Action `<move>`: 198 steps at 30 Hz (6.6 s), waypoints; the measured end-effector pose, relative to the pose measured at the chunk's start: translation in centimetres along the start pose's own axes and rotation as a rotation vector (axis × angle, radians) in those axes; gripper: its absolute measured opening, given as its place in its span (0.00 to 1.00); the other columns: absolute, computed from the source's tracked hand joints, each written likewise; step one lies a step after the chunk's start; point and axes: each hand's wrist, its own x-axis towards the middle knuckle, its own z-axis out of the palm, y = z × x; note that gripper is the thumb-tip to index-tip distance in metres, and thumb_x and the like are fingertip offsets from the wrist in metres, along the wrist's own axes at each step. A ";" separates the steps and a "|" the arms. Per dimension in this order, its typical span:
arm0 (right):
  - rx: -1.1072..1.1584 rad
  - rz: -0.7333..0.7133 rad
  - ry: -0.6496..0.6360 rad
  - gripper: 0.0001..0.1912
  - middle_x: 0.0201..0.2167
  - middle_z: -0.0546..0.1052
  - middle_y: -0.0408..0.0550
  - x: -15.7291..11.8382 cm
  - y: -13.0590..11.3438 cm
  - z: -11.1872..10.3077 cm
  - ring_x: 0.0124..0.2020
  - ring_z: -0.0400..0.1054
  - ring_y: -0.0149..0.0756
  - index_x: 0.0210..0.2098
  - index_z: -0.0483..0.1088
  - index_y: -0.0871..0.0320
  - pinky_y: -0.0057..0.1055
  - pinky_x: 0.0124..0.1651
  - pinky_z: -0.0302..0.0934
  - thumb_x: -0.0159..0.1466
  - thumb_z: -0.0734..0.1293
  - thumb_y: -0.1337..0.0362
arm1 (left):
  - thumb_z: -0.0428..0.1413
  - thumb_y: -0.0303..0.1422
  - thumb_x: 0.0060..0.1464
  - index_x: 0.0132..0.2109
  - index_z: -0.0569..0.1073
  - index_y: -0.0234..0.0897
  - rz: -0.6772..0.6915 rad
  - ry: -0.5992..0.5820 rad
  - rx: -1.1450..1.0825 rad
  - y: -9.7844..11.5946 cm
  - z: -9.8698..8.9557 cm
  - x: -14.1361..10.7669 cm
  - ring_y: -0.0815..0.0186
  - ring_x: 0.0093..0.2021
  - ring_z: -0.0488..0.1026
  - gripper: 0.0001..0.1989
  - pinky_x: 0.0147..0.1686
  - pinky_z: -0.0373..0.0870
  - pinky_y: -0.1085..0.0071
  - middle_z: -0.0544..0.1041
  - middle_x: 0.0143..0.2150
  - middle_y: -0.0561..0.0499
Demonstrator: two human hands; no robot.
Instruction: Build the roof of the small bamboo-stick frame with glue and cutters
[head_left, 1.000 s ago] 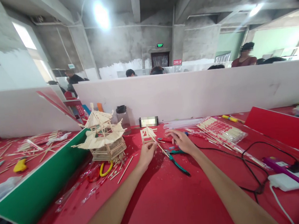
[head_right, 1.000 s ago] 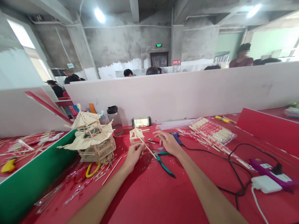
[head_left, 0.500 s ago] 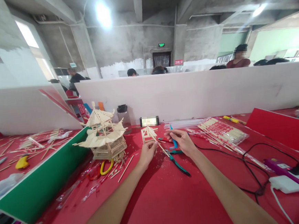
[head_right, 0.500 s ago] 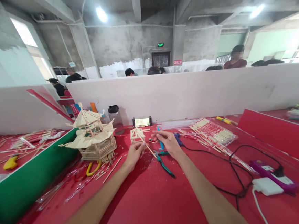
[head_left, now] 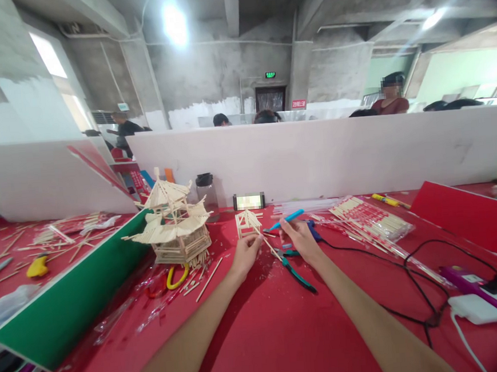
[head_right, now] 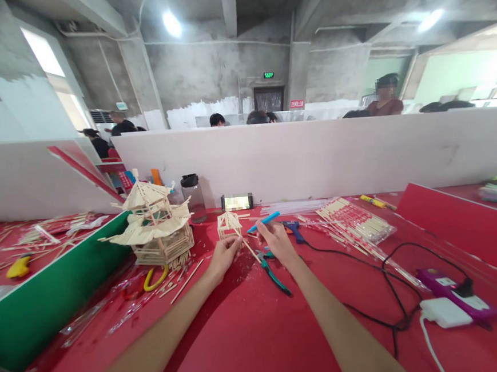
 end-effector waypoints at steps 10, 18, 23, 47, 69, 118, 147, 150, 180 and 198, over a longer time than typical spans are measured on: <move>-0.389 -0.306 0.031 0.11 0.41 0.81 0.48 -1.0 0.1 2.3 0.41 0.76 0.39 0.44 0.76 0.55 0.33 0.46 0.69 0.66 0.65 0.59 | 0.57 0.53 0.54 0.26 0.69 0.34 0.005 -0.021 -0.021 0.2 0.0 0.0 0.75 0.17 0.56 0.25 0.19 0.49 0.75 0.63 0.18 0.58; -0.527 -0.345 -0.015 0.12 0.42 0.80 0.48 -1.2 0.5 2.2 0.41 0.76 0.40 0.47 0.74 0.54 0.33 0.46 0.69 0.66 0.64 0.60 | 0.59 0.54 0.50 0.27 0.72 0.33 -0.004 -0.011 -0.057 0.7 0.2 -0.1 0.74 0.17 0.56 0.26 0.19 0.50 0.75 0.63 0.17 0.58; -0.556 -0.353 -0.042 0.13 0.45 0.80 0.47 -1.3 0.4 2.3 0.44 0.76 0.40 0.49 0.75 0.52 0.33 0.49 0.68 0.66 0.63 0.61 | 0.60 0.53 0.50 0.27 0.72 0.33 0.001 0.000 -0.064 0.7 0.2 -0.1 0.75 0.17 0.56 0.25 0.20 0.49 0.75 0.63 0.18 0.58; -0.605 -0.350 -0.068 0.13 0.46 0.80 0.47 -1.3 0.6 2.3 0.46 0.75 0.41 0.49 0.74 0.52 0.35 0.52 0.66 0.67 0.63 0.59 | 0.59 0.51 0.52 0.33 0.76 0.31 -0.014 0.004 -0.061 0.7 0.1 -0.1 0.74 0.19 0.56 0.23 0.22 0.51 0.75 0.65 0.18 0.57; -0.613 -0.339 -0.078 0.14 0.46 0.80 0.48 -1.4 0.4 2.3 0.46 0.75 0.41 0.50 0.73 0.52 0.35 0.51 0.67 0.68 0.63 0.58 | 0.60 0.50 0.51 0.31 0.75 0.32 -0.012 0.009 -0.063 0.4 0.0 0.1 0.74 0.19 0.56 0.22 0.21 0.49 0.75 0.65 0.18 0.57; -0.632 -0.324 -0.082 0.15 0.47 0.80 0.47 -1.4 0.5 2.3 0.47 0.75 0.40 0.52 0.72 0.52 0.33 0.51 0.65 0.68 0.63 0.59 | 0.58 0.51 0.52 0.29 0.72 0.33 0.005 -0.007 -0.039 0.5 0.0 0.1 0.74 0.18 0.55 0.23 0.21 0.49 0.75 0.63 0.17 0.58; -0.643 -0.324 -0.069 0.15 0.46 0.79 0.48 -1.4 0.2 2.2 0.46 0.74 0.40 0.51 0.73 0.53 0.33 0.50 0.65 0.67 0.63 0.60 | 0.57 0.53 0.53 0.27 0.71 0.33 0.023 -0.009 -0.036 0.6 0.1 0.1 0.74 0.18 0.55 0.24 0.20 0.49 0.75 0.63 0.17 0.58; -0.647 -0.318 -0.080 0.15 0.47 0.80 0.47 -1.4 0.2 2.3 0.46 0.75 0.40 0.51 0.73 0.52 0.33 0.50 0.65 0.67 0.63 0.60 | 0.57 0.52 0.53 0.26 0.70 0.34 0.036 -0.008 -0.029 0.6 0.0 0.1 0.74 0.18 0.55 0.24 0.20 0.49 0.75 0.63 0.17 0.57; -0.780 -0.368 -0.001 0.17 0.42 0.80 0.49 0.6 1.3 -3.6 0.44 0.74 0.40 0.53 0.72 0.54 0.37 0.52 0.65 0.71 0.56 0.63 | 0.56 0.53 0.54 0.27 0.69 0.34 -0.019 -0.002 0.018 0.7 0.2 -0.2 0.74 0.18 0.56 0.24 0.21 0.49 0.75 0.63 0.18 0.58; -0.933 -0.041 -0.325 0.09 0.37 0.81 0.45 1.0 5.5 -6.6 0.40 0.76 0.40 0.40 0.74 0.53 0.33 0.45 0.64 0.59 0.71 0.65 | 0.55 0.50 0.56 0.35 0.77 0.33 0.032 -0.007 0.020 0.5 0.2 -0.4 0.73 0.17 0.57 0.22 0.20 0.51 0.75 0.63 0.17 0.58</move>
